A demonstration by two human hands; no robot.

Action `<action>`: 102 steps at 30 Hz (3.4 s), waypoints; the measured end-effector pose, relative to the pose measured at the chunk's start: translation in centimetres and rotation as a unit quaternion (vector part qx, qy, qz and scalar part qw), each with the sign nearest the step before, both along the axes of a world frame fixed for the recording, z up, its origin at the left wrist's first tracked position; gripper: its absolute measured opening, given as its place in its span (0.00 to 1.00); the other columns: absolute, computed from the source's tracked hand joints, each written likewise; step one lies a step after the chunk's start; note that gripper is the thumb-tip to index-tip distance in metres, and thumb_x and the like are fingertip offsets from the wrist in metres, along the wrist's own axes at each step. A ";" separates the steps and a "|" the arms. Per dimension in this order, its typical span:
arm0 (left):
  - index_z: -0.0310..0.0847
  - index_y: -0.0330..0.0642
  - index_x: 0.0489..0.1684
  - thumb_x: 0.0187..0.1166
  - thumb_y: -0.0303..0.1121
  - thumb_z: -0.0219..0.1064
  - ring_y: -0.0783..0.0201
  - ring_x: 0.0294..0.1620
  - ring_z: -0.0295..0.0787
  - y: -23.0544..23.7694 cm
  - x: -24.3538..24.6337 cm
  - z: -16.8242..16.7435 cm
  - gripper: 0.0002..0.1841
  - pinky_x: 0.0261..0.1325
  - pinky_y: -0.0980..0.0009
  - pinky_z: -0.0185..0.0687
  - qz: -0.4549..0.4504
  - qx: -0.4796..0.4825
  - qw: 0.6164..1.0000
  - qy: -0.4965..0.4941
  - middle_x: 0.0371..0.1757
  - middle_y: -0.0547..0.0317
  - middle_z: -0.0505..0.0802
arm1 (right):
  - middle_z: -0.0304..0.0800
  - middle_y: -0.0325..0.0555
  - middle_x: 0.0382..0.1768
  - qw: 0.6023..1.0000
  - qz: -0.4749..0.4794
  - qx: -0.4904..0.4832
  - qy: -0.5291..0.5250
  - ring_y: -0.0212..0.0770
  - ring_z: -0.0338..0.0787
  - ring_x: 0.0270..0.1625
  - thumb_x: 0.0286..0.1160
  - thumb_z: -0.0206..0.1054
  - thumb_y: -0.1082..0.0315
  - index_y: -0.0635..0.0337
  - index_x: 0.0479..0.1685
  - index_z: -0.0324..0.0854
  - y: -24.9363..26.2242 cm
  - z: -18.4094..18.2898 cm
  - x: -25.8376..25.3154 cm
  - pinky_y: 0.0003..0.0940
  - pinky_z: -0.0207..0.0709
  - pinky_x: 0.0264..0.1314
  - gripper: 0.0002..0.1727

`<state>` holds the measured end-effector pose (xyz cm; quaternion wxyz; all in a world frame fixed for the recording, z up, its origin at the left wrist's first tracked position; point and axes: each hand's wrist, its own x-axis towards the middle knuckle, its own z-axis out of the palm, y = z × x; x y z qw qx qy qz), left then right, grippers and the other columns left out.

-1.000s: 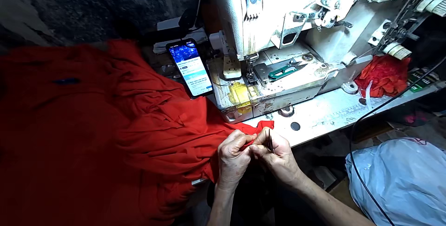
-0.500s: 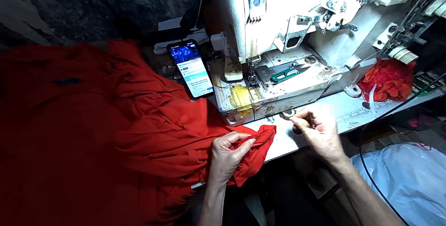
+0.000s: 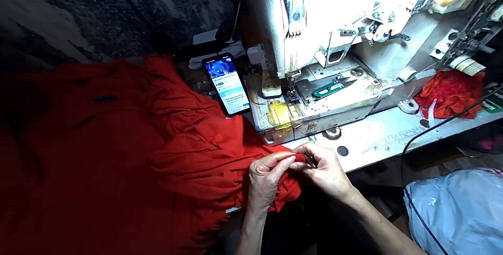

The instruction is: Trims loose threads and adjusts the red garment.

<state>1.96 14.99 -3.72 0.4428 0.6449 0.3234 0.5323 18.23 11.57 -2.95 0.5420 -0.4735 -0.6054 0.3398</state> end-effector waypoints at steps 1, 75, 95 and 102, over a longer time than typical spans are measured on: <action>0.97 0.39 0.39 0.73 0.24 0.72 0.73 0.41 0.95 0.0 0.1 -0.1 0.06 0.51 0.76 0.91 0.008 0.009 1.000 -0.006 0.39 0.62 0.99 | 0.89 0.37 0.27 0.999 0.002 -0.024 0.022 0.27 0.84 0.26 0.65 0.78 0.72 0.59 0.41 0.89 0.0 -0.1 0.1 0.22 0.78 0.28 0.07; 0.95 0.39 0.38 0.75 0.23 0.72 0.73 0.35 0.91 0.4 0.0 1.5 0.05 0.42 0.79 0.88 -0.063 -0.125 0.988 -0.065 0.35 0.58 0.96 | 0.80 0.34 0.20 0.969 0.032 -0.209 0.131 0.24 0.75 0.14 0.78 0.69 0.66 0.58 0.49 0.82 -4.5 2.2 0.2 0.16 0.67 0.14 0.07; 0.95 0.39 0.37 0.75 0.24 0.72 0.73 0.34 0.91 0.4 0.1 1.3 0.04 0.42 0.79 0.88 -0.064 -0.116 0.990 -0.058 0.35 0.58 0.96 | 0.79 0.34 0.18 0.971 0.009 -0.212 0.115 0.25 0.75 0.14 0.78 0.69 0.68 0.58 0.45 0.82 -4.2 2.1 -0.1 0.17 0.66 0.15 0.05; 0.95 0.38 0.38 0.74 0.22 0.73 0.73 0.33 0.91 0.4 0.0 1.3 0.05 0.41 0.79 0.88 -0.068 -0.114 0.989 -0.061 0.34 0.58 0.96 | 0.79 0.33 0.18 0.974 0.004 -0.208 0.095 0.24 0.76 0.15 0.76 0.70 0.67 0.57 0.44 0.83 -4.1 2.0 0.0 0.16 0.68 0.16 0.05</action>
